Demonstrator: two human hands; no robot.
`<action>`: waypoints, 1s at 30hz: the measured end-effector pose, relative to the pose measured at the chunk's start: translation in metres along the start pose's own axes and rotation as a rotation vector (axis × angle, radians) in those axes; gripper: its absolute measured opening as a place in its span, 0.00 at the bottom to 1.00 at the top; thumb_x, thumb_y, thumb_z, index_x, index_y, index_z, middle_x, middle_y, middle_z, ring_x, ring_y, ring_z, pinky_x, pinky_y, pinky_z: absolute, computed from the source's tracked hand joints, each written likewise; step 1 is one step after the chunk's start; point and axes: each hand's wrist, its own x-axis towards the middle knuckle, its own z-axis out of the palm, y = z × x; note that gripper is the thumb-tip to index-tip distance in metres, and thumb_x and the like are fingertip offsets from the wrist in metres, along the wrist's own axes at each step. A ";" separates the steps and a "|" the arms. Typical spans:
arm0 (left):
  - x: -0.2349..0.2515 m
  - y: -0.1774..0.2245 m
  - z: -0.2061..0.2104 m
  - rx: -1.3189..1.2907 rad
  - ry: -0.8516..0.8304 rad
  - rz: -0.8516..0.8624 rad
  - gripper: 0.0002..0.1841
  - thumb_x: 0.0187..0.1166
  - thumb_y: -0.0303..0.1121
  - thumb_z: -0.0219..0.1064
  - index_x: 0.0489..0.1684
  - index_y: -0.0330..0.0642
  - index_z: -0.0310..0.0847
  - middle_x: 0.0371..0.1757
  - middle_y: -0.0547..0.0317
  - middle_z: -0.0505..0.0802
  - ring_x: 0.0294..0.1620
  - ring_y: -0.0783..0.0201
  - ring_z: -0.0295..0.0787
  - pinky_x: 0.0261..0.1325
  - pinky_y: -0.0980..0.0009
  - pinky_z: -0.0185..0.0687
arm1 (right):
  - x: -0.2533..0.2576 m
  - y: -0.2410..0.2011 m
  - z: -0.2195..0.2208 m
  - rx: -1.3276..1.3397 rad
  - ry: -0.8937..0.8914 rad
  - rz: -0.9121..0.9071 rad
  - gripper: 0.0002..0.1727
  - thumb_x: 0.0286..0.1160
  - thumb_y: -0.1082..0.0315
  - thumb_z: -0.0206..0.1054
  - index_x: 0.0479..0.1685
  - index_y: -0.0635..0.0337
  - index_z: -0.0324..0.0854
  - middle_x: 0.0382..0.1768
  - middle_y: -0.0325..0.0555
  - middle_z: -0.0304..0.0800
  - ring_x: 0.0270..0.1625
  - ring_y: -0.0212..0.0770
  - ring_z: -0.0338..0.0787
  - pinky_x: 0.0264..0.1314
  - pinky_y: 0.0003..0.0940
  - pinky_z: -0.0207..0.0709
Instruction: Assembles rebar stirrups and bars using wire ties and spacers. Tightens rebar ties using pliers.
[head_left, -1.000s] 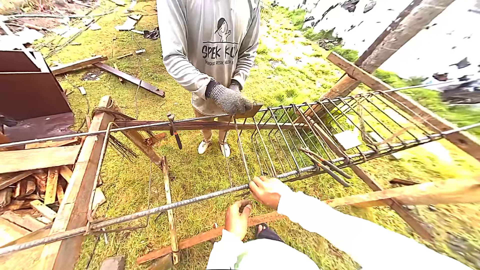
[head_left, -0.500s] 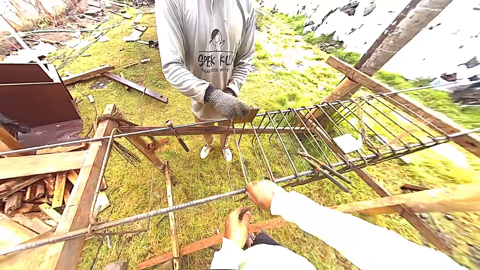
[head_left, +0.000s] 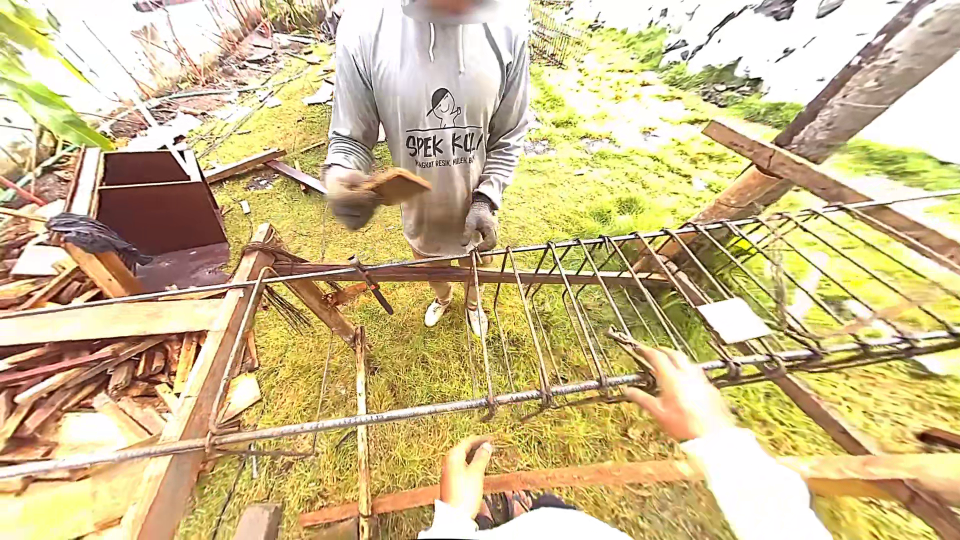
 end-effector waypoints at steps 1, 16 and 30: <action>-0.002 0.000 0.002 0.001 0.011 -0.009 0.13 0.86 0.30 0.63 0.60 0.33 0.87 0.55 0.44 0.95 0.55 0.54 0.93 0.64 0.55 0.86 | 0.002 0.024 -0.001 -0.066 -0.017 0.061 0.49 0.55 0.60 0.87 0.86 0.55 0.69 0.83 0.66 0.68 0.82 0.74 0.69 0.74 0.75 0.68; -0.017 -0.016 0.041 0.040 0.040 -0.058 0.13 0.85 0.32 0.65 0.58 0.33 0.89 0.53 0.44 0.95 0.55 0.54 0.94 0.66 0.54 0.85 | 0.021 0.074 0.017 -0.374 -0.113 0.122 0.47 0.58 0.73 0.77 0.88 0.51 0.65 0.78 0.68 0.72 0.79 0.74 0.72 0.69 0.71 0.73; -0.051 -0.020 0.056 -0.043 0.111 -0.038 0.13 0.84 0.30 0.65 0.57 0.30 0.88 0.53 0.43 0.94 0.56 0.56 0.92 0.68 0.56 0.83 | -0.035 0.056 0.002 0.950 0.052 0.279 0.32 0.55 0.84 0.59 0.69 0.67 0.72 0.51 0.45 0.84 0.42 0.30 0.85 0.42 0.30 0.81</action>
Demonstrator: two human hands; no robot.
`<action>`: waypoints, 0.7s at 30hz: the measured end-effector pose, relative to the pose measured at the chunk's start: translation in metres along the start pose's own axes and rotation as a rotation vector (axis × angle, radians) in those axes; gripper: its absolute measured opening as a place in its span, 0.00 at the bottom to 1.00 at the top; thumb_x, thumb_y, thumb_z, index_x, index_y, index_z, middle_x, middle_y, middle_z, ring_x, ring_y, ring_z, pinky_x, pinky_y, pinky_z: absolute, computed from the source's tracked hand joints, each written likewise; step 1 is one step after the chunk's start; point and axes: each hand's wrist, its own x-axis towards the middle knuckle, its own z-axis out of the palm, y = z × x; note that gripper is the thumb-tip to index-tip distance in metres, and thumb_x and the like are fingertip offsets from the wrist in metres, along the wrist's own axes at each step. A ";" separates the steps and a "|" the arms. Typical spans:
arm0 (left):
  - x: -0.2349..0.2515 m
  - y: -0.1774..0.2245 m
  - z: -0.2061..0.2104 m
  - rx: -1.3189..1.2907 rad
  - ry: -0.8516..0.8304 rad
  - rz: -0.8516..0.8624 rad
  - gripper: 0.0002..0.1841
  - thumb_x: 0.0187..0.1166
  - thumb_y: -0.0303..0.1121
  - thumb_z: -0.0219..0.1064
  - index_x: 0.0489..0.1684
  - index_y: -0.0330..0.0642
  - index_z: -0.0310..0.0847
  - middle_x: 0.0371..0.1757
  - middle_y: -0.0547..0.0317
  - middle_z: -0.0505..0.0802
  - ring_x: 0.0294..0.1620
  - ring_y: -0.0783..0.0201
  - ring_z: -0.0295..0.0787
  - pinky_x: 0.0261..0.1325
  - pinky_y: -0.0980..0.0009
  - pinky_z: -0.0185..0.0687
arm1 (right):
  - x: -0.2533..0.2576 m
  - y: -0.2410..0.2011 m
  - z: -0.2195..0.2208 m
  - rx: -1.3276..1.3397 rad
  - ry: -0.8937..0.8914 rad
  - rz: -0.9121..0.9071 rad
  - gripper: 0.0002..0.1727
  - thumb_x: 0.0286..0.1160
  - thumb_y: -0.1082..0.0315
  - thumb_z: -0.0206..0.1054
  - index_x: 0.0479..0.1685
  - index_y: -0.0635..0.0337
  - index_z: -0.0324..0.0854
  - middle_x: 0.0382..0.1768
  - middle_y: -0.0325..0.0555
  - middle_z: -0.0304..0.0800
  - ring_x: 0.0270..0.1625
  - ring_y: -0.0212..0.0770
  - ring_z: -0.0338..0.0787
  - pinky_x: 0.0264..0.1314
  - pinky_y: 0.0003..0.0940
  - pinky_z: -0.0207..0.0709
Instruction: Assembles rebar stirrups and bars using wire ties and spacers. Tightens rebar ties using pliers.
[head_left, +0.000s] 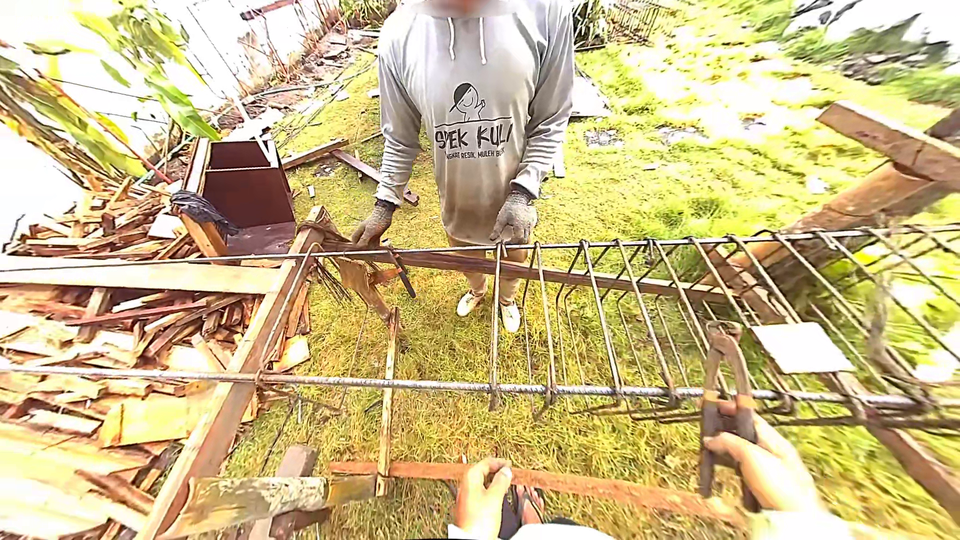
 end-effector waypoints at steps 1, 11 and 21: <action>-0.002 0.006 0.004 -0.009 -0.028 0.008 0.13 0.84 0.30 0.65 0.57 0.30 0.88 0.53 0.43 0.94 0.56 0.56 0.92 0.68 0.56 0.84 | -0.014 -0.003 0.008 0.075 -0.027 -0.006 0.31 0.53 0.83 0.59 0.67 0.67 0.72 0.50 0.43 0.84 0.42 0.28 0.85 0.41 0.28 0.81; 0.000 0.059 0.024 -0.120 -0.552 -0.048 0.24 0.89 0.36 0.59 0.78 0.29 0.71 0.64 0.40 0.90 0.59 0.55 0.90 0.63 0.57 0.84 | -0.086 0.020 0.093 0.241 -0.326 0.146 0.25 0.55 0.85 0.59 0.58 0.68 0.80 0.42 0.42 0.91 0.39 0.33 0.90 0.43 0.33 0.86; -0.002 0.059 -0.008 -0.166 -0.912 -0.018 0.22 0.91 0.41 0.55 0.71 0.30 0.74 0.57 0.48 0.89 0.55 0.62 0.87 0.61 0.59 0.83 | -0.126 0.010 0.141 -0.044 -0.217 0.039 0.22 0.63 0.82 0.59 0.60 0.73 0.81 0.37 0.41 0.85 0.37 0.29 0.84 0.44 0.29 0.82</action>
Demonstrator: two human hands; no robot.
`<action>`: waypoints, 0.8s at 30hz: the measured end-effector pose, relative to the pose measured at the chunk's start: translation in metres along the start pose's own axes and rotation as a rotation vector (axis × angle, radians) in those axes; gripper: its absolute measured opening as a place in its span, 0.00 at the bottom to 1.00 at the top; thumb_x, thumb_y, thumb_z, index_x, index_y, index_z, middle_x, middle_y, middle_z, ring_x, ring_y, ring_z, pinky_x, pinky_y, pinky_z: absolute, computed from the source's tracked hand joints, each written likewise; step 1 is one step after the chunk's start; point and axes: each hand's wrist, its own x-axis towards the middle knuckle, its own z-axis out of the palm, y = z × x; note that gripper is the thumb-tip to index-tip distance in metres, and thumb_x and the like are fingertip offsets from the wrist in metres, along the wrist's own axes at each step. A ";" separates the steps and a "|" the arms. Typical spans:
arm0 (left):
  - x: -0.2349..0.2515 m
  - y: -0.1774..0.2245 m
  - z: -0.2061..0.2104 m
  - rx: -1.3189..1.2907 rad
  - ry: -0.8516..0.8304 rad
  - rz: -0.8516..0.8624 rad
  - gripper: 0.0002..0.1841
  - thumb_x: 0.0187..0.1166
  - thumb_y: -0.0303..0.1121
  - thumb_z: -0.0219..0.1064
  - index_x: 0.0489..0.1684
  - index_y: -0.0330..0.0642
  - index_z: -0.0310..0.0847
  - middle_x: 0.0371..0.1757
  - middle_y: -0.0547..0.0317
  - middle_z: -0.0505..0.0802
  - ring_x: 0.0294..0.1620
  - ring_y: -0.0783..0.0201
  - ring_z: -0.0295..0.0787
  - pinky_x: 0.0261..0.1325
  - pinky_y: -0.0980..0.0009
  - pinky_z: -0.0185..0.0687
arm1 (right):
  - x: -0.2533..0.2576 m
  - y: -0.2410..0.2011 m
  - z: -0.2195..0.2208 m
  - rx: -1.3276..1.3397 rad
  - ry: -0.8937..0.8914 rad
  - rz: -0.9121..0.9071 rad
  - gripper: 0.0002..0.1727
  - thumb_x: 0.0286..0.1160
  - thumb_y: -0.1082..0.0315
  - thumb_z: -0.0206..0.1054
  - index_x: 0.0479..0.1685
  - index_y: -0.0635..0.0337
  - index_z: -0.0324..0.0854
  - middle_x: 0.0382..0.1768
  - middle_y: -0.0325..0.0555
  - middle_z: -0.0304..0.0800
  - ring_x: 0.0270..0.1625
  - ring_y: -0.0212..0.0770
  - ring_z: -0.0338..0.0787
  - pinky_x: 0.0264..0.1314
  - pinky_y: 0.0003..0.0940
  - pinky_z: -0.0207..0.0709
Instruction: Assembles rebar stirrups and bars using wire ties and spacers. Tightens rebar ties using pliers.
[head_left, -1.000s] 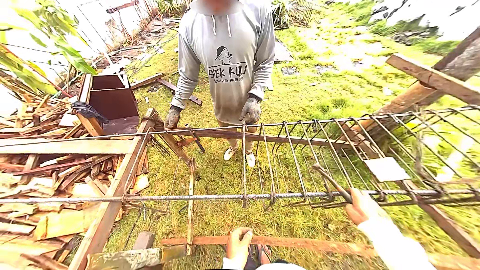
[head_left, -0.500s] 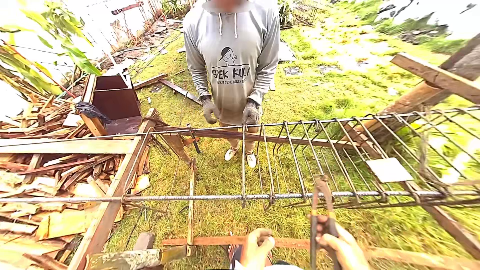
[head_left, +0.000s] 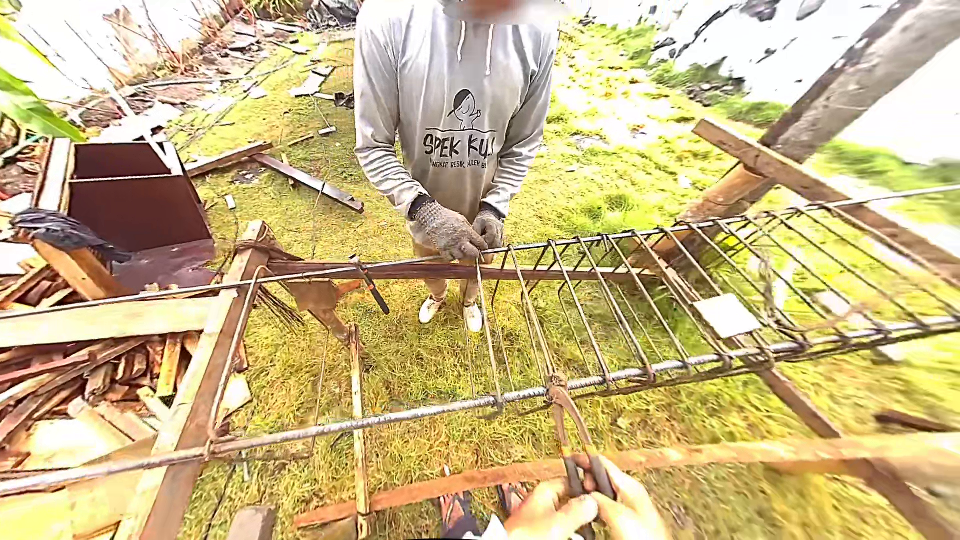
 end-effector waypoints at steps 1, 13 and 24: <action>-0.001 0.001 -0.001 -0.009 -0.006 0.018 0.23 0.90 0.41 0.56 0.71 0.29 0.73 0.56 0.48 0.89 0.55 0.62 0.87 0.60 0.59 0.83 | -0.003 -0.005 0.003 -0.028 0.019 -0.009 0.22 0.64 0.81 0.60 0.62 0.74 0.81 0.38 0.43 0.85 0.37 0.29 0.84 0.45 0.30 0.81; -0.001 0.008 -0.020 -0.270 0.002 -0.118 0.30 0.93 0.49 0.50 0.87 0.38 0.56 0.66 0.44 0.86 0.58 0.56 0.88 0.64 0.57 0.84 | -0.013 -0.097 -0.026 -0.865 -0.185 0.076 0.27 0.76 0.63 0.72 0.77 0.55 0.80 0.58 0.60 0.90 0.58 0.61 0.90 0.64 0.66 0.79; -0.012 0.044 -0.011 -0.355 -0.065 -0.082 0.33 0.92 0.48 0.55 0.88 0.35 0.51 0.70 0.37 0.83 0.63 0.50 0.87 0.66 0.52 0.84 | -0.017 -0.069 -0.005 -0.642 -0.055 0.031 0.28 0.61 0.68 0.72 0.65 0.69 0.79 0.61 0.64 0.82 0.61 0.57 0.86 0.64 0.54 0.81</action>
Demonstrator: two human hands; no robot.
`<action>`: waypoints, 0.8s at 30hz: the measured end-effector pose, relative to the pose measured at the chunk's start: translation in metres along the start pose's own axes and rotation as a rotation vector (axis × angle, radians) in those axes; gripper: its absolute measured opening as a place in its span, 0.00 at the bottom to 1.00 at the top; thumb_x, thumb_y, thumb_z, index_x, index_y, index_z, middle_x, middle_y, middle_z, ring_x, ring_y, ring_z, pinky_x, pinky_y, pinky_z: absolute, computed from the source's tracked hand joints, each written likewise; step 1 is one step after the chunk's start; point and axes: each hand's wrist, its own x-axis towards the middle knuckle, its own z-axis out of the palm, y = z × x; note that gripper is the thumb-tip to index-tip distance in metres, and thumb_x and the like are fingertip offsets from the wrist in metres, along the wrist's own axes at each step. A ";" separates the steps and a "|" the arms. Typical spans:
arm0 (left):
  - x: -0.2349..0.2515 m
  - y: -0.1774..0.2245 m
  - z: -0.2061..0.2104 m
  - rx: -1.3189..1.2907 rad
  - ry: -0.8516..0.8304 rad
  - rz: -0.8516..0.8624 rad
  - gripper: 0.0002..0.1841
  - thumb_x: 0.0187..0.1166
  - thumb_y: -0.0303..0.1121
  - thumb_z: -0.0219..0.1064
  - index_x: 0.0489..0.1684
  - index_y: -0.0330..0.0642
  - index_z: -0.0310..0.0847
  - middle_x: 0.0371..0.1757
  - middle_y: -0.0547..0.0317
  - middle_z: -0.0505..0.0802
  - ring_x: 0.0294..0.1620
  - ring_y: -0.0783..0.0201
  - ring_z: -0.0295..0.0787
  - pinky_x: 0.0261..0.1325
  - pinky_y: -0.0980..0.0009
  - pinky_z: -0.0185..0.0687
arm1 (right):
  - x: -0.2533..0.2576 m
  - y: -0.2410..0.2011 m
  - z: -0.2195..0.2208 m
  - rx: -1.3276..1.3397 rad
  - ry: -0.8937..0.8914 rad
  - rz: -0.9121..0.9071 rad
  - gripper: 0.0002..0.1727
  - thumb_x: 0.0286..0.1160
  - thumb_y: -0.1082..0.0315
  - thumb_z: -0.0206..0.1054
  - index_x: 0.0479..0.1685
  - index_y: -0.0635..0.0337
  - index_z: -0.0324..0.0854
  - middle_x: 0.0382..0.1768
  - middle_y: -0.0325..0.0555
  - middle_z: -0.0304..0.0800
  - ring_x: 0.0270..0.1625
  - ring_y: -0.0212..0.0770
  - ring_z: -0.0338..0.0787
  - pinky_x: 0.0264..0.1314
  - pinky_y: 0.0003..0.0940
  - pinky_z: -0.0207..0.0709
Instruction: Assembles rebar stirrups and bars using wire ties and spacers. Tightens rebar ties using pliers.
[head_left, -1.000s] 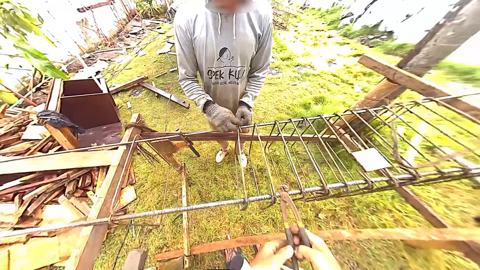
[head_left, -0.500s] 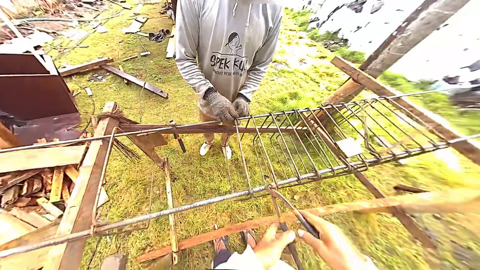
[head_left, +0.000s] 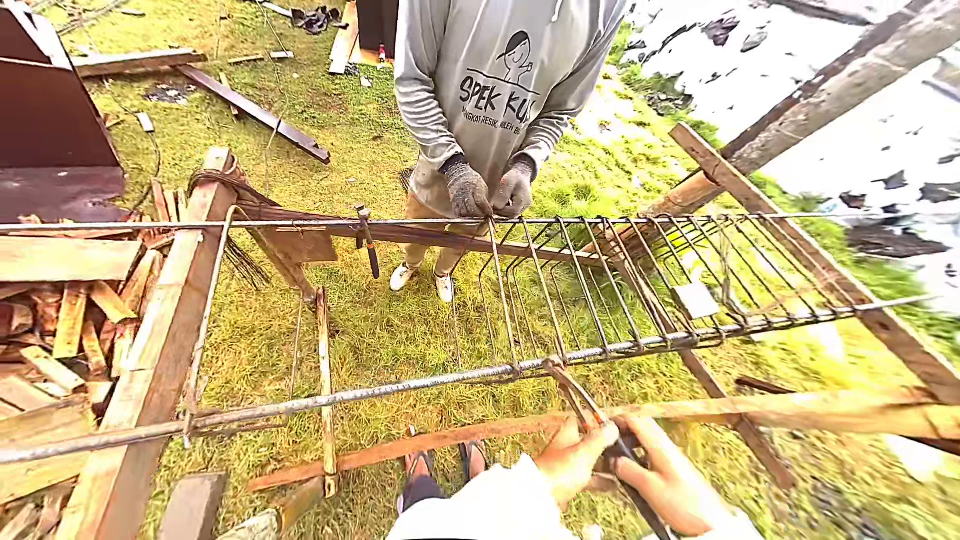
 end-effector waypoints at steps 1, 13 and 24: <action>-0.004 0.000 -0.001 0.020 0.010 -0.012 0.32 0.92 0.48 0.55 0.86 0.35 0.51 0.68 0.37 0.84 0.62 0.50 0.88 0.63 0.51 0.86 | -0.004 0.004 0.011 0.070 0.025 0.004 0.27 0.59 0.70 0.72 0.62 0.70 0.79 0.60 0.63 0.82 0.59 0.55 0.86 0.61 0.52 0.82; -0.004 -0.012 -0.026 0.005 0.045 -0.101 0.25 0.95 0.50 0.47 0.74 0.36 0.63 0.48 0.49 0.89 0.47 0.56 0.90 0.53 0.58 0.88 | -0.012 -0.035 -0.048 -0.332 -0.100 0.004 0.22 0.75 0.64 0.70 0.71 0.48 0.87 0.59 0.58 0.88 0.55 0.58 0.89 0.59 0.63 0.82; -0.022 0.005 -0.036 -0.332 0.088 -0.169 0.23 0.97 0.49 0.37 0.57 0.39 0.69 0.40 0.47 0.91 0.39 0.52 0.94 0.43 0.60 0.91 | 0.055 -0.097 -0.060 -0.568 -0.288 0.192 0.16 0.85 0.62 0.66 0.65 0.52 0.89 0.58 0.54 0.93 0.62 0.53 0.90 0.71 0.58 0.75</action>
